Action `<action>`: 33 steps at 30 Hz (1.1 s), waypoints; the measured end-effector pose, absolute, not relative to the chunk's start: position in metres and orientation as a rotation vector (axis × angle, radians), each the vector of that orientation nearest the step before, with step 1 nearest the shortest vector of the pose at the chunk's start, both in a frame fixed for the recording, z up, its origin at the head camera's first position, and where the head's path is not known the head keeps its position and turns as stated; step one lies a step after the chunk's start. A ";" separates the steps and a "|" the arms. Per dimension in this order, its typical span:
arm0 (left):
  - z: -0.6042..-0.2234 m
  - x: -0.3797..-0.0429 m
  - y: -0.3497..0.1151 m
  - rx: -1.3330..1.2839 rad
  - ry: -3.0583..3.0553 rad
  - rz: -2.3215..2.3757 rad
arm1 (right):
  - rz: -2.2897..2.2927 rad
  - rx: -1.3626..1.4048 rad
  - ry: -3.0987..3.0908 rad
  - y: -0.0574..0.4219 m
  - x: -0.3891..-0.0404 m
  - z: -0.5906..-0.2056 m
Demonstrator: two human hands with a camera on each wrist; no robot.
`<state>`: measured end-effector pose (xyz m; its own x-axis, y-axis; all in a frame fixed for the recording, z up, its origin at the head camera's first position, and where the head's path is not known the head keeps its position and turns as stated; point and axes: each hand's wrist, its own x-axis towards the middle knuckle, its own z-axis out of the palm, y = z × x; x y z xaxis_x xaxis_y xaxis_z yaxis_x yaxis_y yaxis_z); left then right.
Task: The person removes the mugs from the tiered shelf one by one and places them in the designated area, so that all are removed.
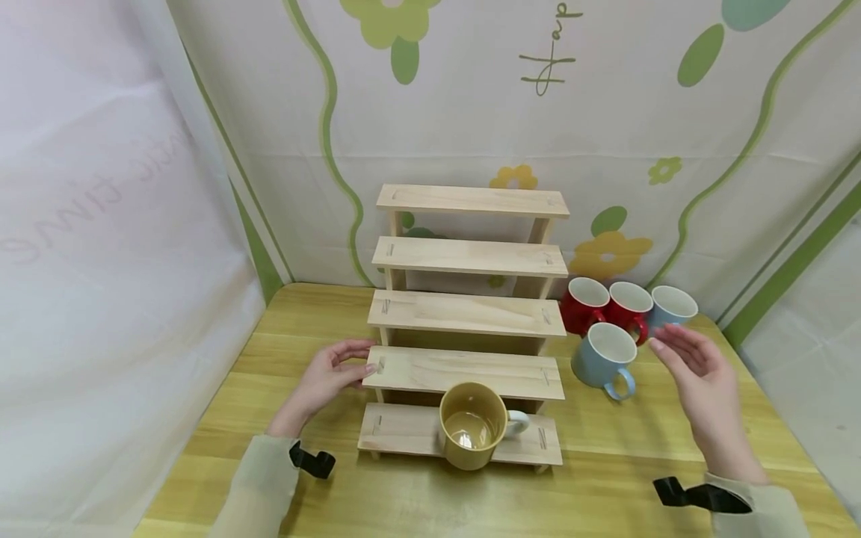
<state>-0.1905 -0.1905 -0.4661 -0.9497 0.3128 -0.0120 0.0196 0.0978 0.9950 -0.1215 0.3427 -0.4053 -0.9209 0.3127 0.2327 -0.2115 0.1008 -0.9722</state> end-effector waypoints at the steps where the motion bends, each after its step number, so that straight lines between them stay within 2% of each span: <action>1: -0.466 -0.191 -0.190 0.336 2.154 1.944 | 1.882 -0.072 -2.005 0.339 -0.120 -0.401; 10: -0.466 -0.191 -0.191 0.339 2.162 1.947 | 1.849 0.173 -2.211 0.297 -0.104 -0.389; 23: -0.464 -0.192 -0.191 0.331 2.164 1.933 | 1.859 0.652 -2.423 0.247 -0.100 -0.409; 33: -0.465 -0.192 -0.192 0.350 2.169 1.929 | 1.971 0.743 -2.418 0.223 -0.095 -0.427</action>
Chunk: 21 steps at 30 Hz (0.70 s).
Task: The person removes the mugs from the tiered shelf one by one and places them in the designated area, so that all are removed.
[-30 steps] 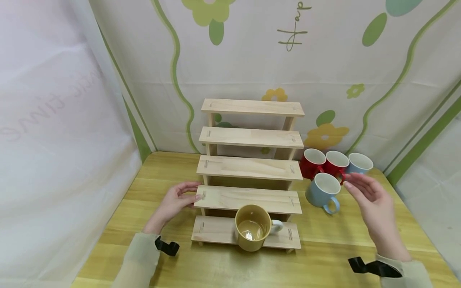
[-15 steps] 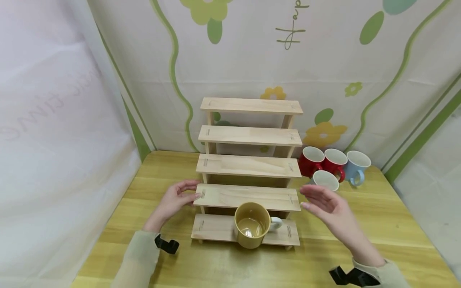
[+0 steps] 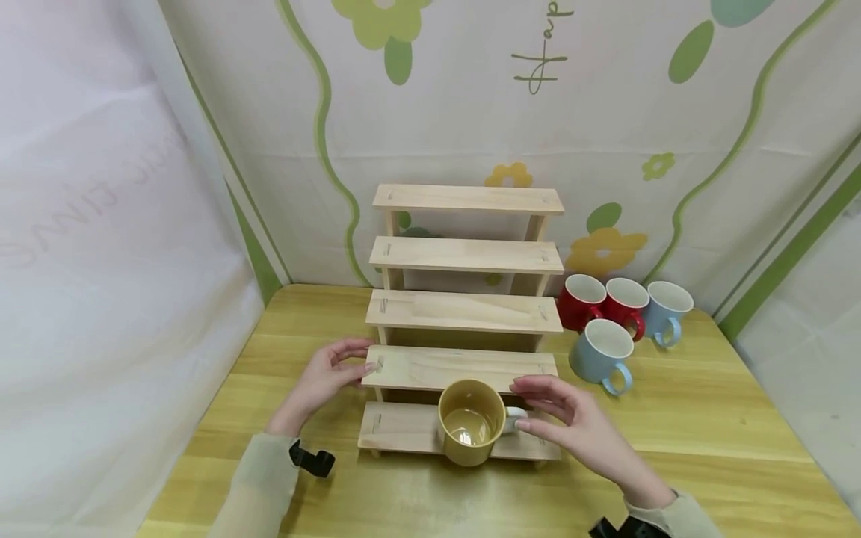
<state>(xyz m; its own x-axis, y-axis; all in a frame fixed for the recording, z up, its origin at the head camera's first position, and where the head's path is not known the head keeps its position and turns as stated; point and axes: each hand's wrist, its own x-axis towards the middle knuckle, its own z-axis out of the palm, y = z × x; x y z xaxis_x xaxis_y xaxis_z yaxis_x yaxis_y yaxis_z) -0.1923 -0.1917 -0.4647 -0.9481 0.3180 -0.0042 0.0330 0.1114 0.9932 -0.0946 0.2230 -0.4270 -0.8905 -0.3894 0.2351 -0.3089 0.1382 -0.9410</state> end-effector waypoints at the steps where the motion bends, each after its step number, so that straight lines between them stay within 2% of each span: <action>1: -0.465 -0.192 -0.191 0.347 2.171 1.926 | -1.894 -0.710 2.321 0.222 -0.094 -0.427; 21: -0.463 -0.190 -0.191 0.350 2.155 1.937 | -1.812 -0.602 2.369 0.214 -0.089 -0.439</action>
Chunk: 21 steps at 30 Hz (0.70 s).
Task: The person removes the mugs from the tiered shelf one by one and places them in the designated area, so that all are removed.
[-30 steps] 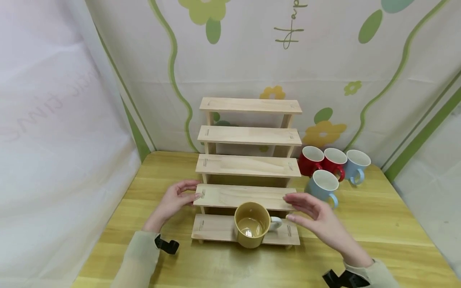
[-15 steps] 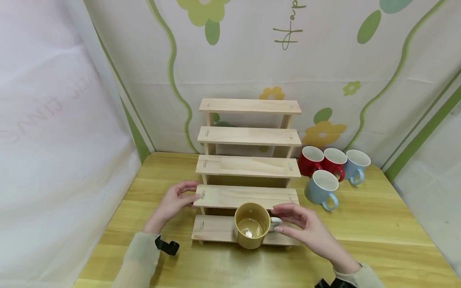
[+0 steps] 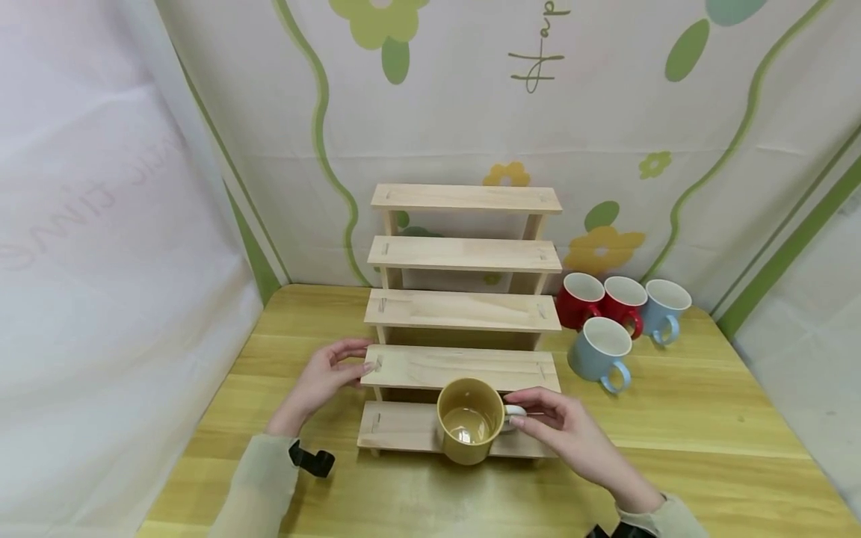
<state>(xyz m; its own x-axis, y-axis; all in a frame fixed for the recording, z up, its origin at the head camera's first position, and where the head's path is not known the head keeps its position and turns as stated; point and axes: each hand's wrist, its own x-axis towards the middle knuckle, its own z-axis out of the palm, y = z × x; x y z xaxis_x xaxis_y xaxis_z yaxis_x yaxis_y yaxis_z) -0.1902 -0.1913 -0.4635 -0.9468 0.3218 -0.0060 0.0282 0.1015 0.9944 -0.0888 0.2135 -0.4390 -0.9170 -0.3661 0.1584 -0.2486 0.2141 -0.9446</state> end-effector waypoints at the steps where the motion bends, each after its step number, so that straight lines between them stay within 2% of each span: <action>1: -0.463 -0.190 -0.191 0.354 2.155 1.939 | -1.798 -0.588 2.380 0.214 -0.089 -0.439; 21: -0.466 -0.189 -0.191 0.371 2.151 1.961 | -1.672 -0.655 2.289 0.214 -0.099 -0.440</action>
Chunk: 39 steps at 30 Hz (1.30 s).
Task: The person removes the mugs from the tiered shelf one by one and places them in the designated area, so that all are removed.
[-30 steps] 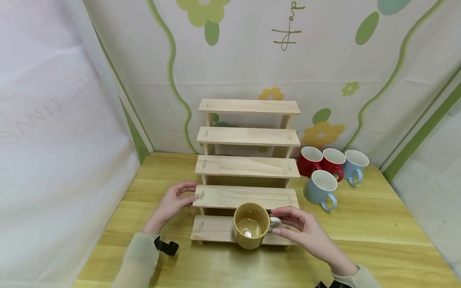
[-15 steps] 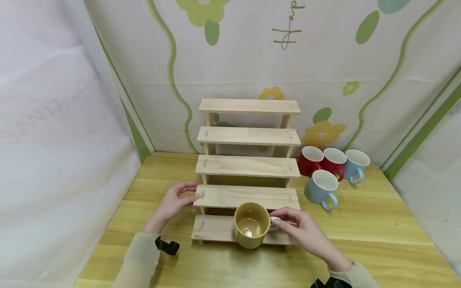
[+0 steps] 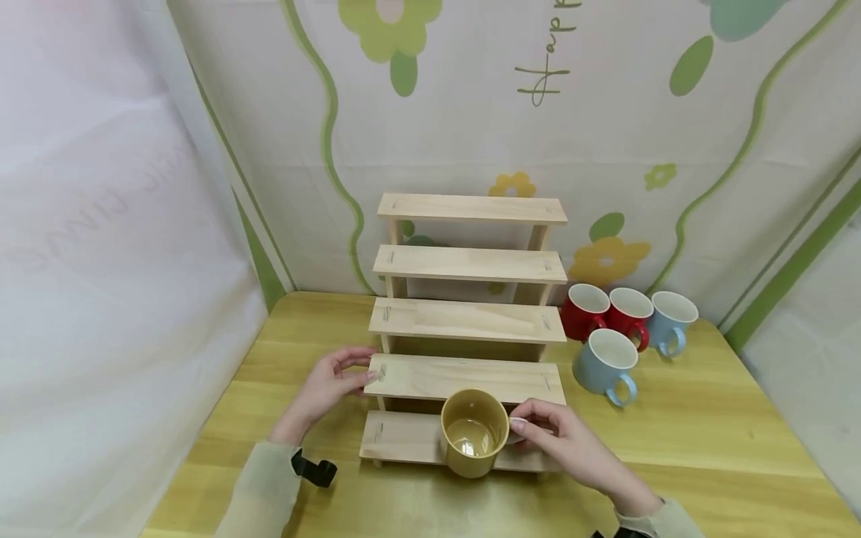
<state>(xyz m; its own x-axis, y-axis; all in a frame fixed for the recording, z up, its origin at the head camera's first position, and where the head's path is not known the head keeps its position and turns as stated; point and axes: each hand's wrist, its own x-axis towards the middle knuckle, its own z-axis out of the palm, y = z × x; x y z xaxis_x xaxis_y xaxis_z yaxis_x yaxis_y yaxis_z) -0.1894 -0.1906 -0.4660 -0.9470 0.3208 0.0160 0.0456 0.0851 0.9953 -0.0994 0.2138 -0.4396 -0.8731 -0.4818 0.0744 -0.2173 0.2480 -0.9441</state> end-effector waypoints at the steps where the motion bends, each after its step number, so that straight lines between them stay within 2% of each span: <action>1: -0.466 -0.189 -0.191 0.374 2.144 1.964 | -1.657 -0.664 2.295 0.214 -0.100 -0.440; 13: -0.470 -0.186 -0.191 0.368 2.129 1.958 | -1.531 -0.794 2.288 0.220 -0.103 -0.440; 26: -0.467 -0.186 -0.191 0.398 2.158 1.956 | -1.644 -0.822 2.291 0.218 -0.089 -0.436; 39: -0.463 -0.186 -0.190 0.346 2.161 1.943 | -1.878 -0.800 2.334 0.248 -0.071 -0.404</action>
